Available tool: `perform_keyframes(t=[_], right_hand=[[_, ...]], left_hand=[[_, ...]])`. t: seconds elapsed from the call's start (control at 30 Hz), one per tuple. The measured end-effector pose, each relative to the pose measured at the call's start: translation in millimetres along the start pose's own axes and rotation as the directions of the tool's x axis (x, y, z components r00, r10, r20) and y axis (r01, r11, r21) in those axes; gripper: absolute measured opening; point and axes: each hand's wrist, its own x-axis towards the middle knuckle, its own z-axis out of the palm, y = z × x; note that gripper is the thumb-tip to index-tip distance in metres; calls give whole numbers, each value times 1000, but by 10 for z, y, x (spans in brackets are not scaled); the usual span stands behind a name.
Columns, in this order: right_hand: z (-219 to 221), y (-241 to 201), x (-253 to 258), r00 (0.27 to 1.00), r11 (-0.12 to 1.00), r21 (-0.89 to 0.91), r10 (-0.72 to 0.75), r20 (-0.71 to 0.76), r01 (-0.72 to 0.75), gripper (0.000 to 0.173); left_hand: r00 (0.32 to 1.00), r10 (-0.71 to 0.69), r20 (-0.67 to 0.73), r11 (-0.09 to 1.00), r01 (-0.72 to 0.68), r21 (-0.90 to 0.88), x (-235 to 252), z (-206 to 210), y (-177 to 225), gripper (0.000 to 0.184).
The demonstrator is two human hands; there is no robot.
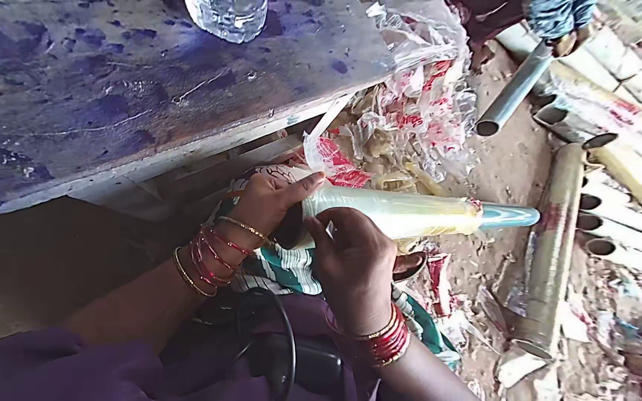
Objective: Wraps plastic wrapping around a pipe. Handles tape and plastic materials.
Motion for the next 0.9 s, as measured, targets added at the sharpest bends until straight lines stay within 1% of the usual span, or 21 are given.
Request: perform_keyframes(t=[0.03, 0.07, 0.1, 0.13, 0.17, 0.2, 0.23, 0.27, 0.3, 0.37, 0.47, 0.57, 0.63, 0.67, 0.73, 0.8, 0.9], right_hand=[[-5, -10, -24, 1000, 1000, -12, 11, 9, -11, 4], [-13, -15, -54, 1000, 1000, -21, 19, 24, -18, 4], [-23, -18, -93, 999, 999, -39, 21, 39, -20, 5], [-34, -22, -130, 998, 997, -73, 18, 54, -14, 6], [-42, -29, -160, 998, 992, -125, 9, 67, 0, 7], [-43, -30, -187, 997, 984, -178, -1, 76, 14, 9], [-41, -24, -213, 996, 974, -223, -12, 85, 31, 13], [-39, -12, -239, 995, 966, -252, -29, 93, 52, 18], [-37, 8, -264, 994, 963, -259, -52, 98, 76, 21], [-44, 75, -293, 988, 970, -204, -116, 105, 135, 23], [-57, 153, -320, 974, 972, -113, -193, 120, 207, 25], [-50, 177, -336, 967, 972, -31, -226, 119, 232, 22], [-34, 232, -344, 971, 973, 114, -214, 104, 202, 18], [-27, 281, -343, 973, 961, 212, -206, 109, 180, 18], [-23, 363, -342, 976, 916, 382, -182, 117, 125, 19], [-29, 396, -325, 981, 882, 465, -154, 119, 82, 19], [-33, 392, -293, 985, 845, 533, -121, 126, 36, 18]], left_hand=[[992, 124, 11, 977, -124, 174, 4, -66, -25, 47], [959, 283, 11, 904, -270, 333, 9, -118, -51, 50], [891, 454, 16, 791, -412, 452, 10, -162, -80, 48], [784, 618, 52, 657, -552, 514, 12, -200, -109, 43], [659, 741, 130, 517, -682, 517, 20, -238, -111, 36], [550, 802, 235, 394, -781, 484, 29, -273, -81, 29], [469, 808, 358, 312, -854, 416, 39, -313, -45, 27], [415, 774, 478, 276, -901, 336, 55, -354, -13, 28], [377, 726, 576, 267, -925, 269, 81, -381, 4, 29], [325, 651, 686, 266, -944, 195, 142, -414, 18, 30], [279, 602, 748, 233, -958, 169, 181, -443, 80, 29], [233, 568, 790, 193, -970, 147, 162, -439, 163, 27], [207, 545, 812, 164, -977, 138, 127, -424, 212, 27], [206, 527, 825, 146, -978, 152, 113, -422, 245, 26], [209, 505, 838, 142, -977, 158, 87, -413, 310, 25], [192, 473, 860, 102, -981, 163, 60, -380, 386, 25], [140, 419, 897, -24, -986, 165, 12, -310, 473, 26]])
